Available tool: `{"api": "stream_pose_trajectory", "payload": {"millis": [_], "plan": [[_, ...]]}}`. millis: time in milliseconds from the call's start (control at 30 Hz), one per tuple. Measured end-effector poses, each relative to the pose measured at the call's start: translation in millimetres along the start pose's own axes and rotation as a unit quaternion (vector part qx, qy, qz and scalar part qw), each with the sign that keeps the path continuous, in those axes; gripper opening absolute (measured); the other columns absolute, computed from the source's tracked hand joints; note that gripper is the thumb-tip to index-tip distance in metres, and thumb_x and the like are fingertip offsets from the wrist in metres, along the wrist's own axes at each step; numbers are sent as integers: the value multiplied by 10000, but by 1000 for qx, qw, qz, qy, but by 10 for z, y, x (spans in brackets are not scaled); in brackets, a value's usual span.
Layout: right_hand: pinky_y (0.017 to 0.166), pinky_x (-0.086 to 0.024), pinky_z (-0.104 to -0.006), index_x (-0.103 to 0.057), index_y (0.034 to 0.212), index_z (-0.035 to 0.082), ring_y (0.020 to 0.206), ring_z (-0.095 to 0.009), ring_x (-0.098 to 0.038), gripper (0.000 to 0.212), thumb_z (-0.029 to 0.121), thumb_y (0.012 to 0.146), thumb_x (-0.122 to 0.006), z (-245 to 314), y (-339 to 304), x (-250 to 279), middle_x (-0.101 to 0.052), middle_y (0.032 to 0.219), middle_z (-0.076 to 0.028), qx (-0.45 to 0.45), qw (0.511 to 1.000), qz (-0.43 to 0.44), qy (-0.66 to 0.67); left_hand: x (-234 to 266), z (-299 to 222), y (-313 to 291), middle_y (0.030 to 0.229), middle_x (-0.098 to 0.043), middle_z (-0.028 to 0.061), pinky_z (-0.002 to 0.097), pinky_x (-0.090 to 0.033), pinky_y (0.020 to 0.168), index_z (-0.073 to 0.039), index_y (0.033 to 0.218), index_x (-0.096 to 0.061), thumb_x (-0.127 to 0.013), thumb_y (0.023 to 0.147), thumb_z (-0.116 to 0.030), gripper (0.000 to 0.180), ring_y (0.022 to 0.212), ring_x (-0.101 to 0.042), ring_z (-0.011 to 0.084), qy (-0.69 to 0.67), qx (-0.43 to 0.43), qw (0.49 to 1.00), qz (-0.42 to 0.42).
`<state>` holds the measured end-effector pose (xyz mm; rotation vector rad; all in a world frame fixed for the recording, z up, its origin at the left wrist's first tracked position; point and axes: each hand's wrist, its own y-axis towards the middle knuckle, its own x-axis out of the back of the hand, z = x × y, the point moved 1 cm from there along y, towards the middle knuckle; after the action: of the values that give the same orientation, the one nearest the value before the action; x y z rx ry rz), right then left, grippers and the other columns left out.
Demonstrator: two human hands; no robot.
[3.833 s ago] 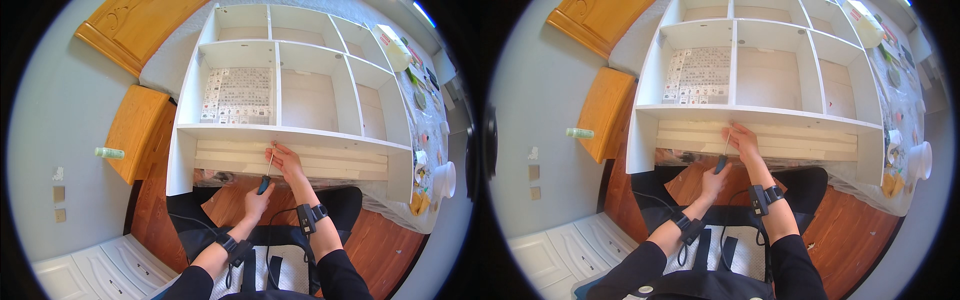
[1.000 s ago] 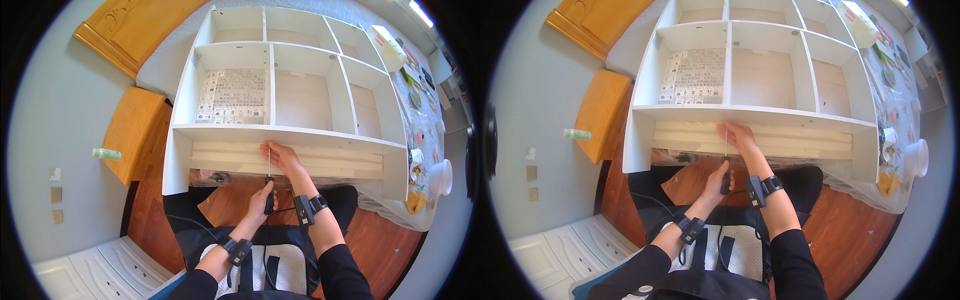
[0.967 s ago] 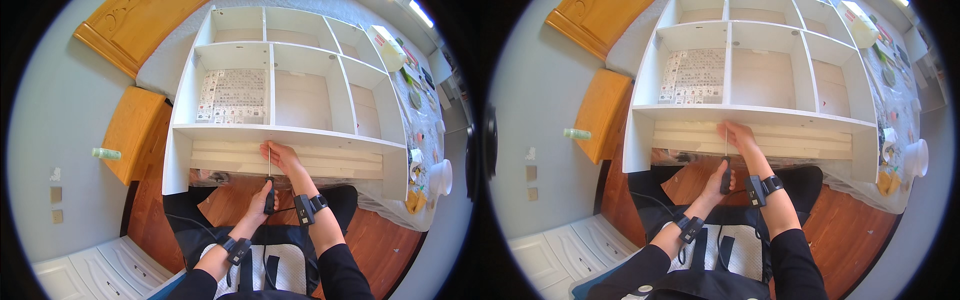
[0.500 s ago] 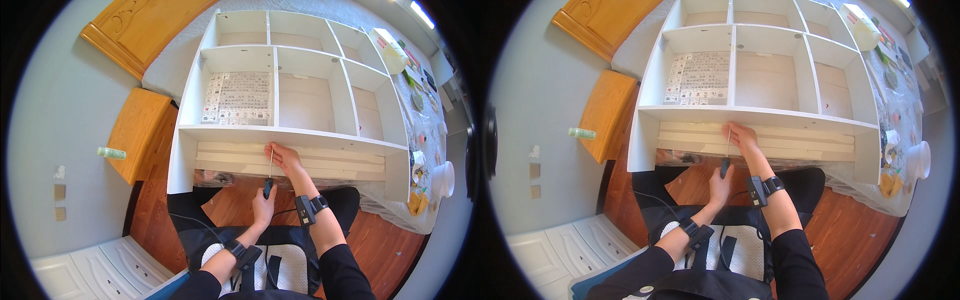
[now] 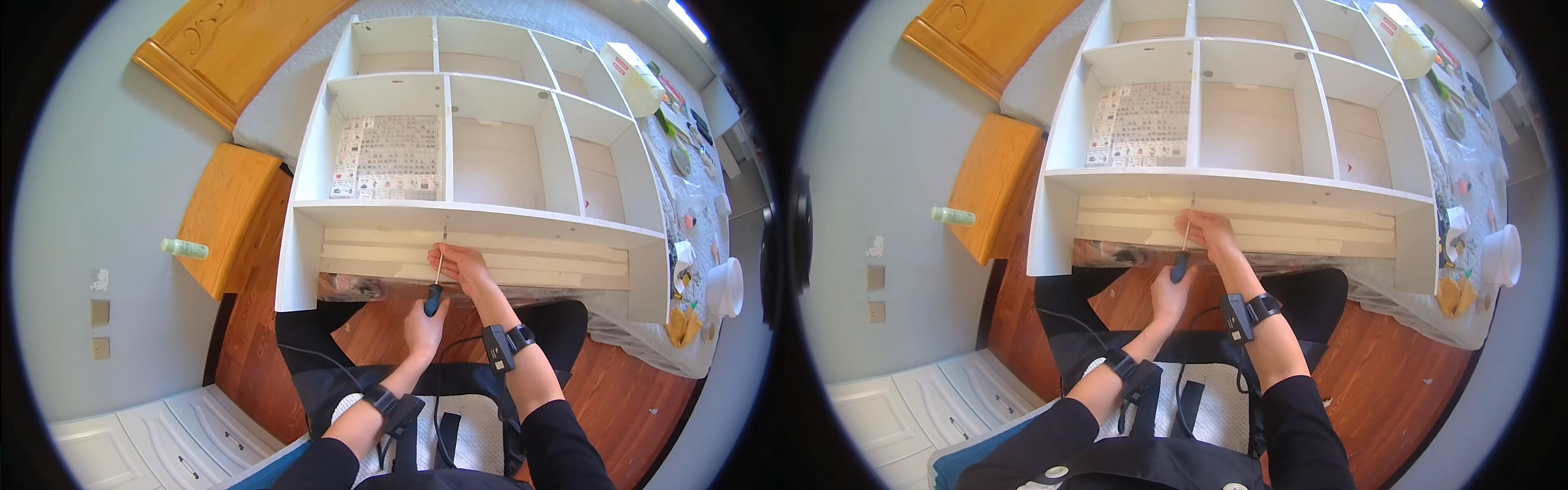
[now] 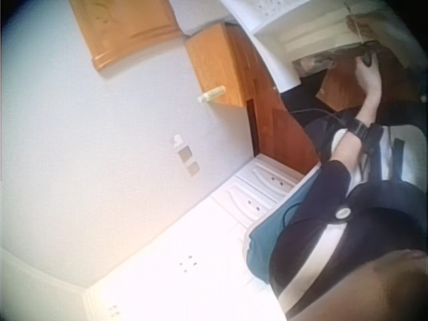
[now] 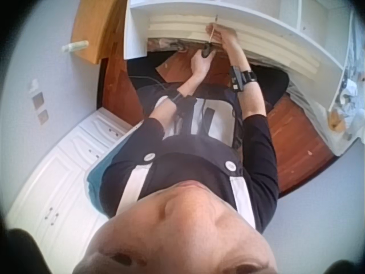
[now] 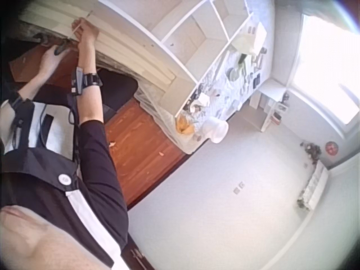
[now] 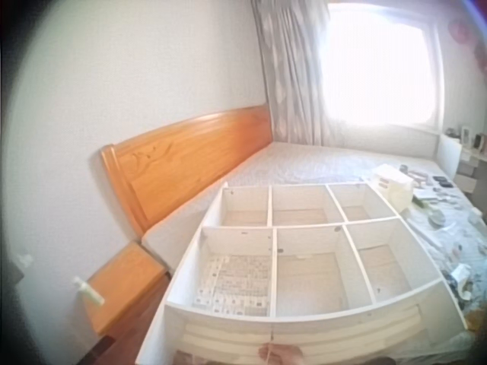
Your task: The person assembles a white wooden shelf unit by driving screws into pre-drilled holes using a manual screwdriver. They work on the bottom panel and side joints, tightening multiple screws to secure the structure.
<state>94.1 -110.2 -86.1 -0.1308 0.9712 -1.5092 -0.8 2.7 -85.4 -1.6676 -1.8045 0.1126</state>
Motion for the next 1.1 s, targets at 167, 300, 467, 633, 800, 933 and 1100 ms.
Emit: {"api": "stream_pose_trajectory", "payload": {"millis": [167, 300, 467, 633, 800, 933, 1100], "plan": [[864, -519, -324, -528, 1125, -105, 968, -260, -631, 327, 141, 910, -548, 6, -18, 38, -623, 1049, -196, 18, 1000, 20, -9, 1, 6, 30, 451, -346, -38, 239, -243, 319, -110, 693, -482, -609, 845, -481, 420, 318, -318, 102, -465, 253, 786, 320], [863, -516, -317, -535, 1125, -97, 970, -252, -631, 335, 156, 907, -558, 2, -21, 10, -624, 1044, -189, 15, 1000, 0, -7, 49, 35, 59, 459, -373, -33, 234, -282, 340, -112, 734, -527, -583, 856, -493, 404, 338, -352, 102, -441, 217, 798, 349], [859, -522, -320, -539, 1131, -81, 950, -243, -635, 319, 157, 918, -545, -40, -22, -96, -630, 1027, -172, 19, 999, -40, -7, 79, 11, 72, 518, -520, 28, 266, -399, 393, -72, 734, -551, -638, 843, -410, 365, 437, -535, 131, 135, -123, 980, -80], [863, -515, -319, -541, 1128, -91, 957, -255, -634, 338, 164, 907, -558, -28, -20, -5, -626, 1037, -186, 31, 1000, -2, -5, -1, -4, 81, 505, -469, -8, 244, -353, 363, -73, 773, -557, -558, 894, -432, 379, 403, -469, 126, -330, 117, 908, 231], [858, -520, -323, -540, 1118, -104, 946, -259, -639, 335, 153, 904, -560, 2, 4, 8, -626, 1036, -194, 19, 1000, 2, -8, 123, -20, 137, 569, -495, 1, 261, -371, 393, -55, 885, -551, -478, 910, -499, 450, 424, -458, 147, -500, 182, 754, 384], [848, -523, -317, -536, 1113, -109, 939, -261, -641, 342, 156, 901, -567, 5, -18, -69, -627, 1025, -198, 16, 999, -29, -17, 131, 32, -15, 691, -598, 123, 375, -457, 525, -22, 925, -554, -600, 842, -467, 455, 586, -586, 285, -65, 43, 989, 128], [837, -525, -309, -543, 1102, -107, 924, -256, -645, 341, 153, 887, -589, -34, -36, -79, -631, 1010, -199, 35, 998, -47, 2, 7, 18, -57, 532, -508, 90, 357, -399, 437, -56, 711, -519, -642, 817, -430, 407, 463, -510, 265, -112, 17, 990, 83]]}}
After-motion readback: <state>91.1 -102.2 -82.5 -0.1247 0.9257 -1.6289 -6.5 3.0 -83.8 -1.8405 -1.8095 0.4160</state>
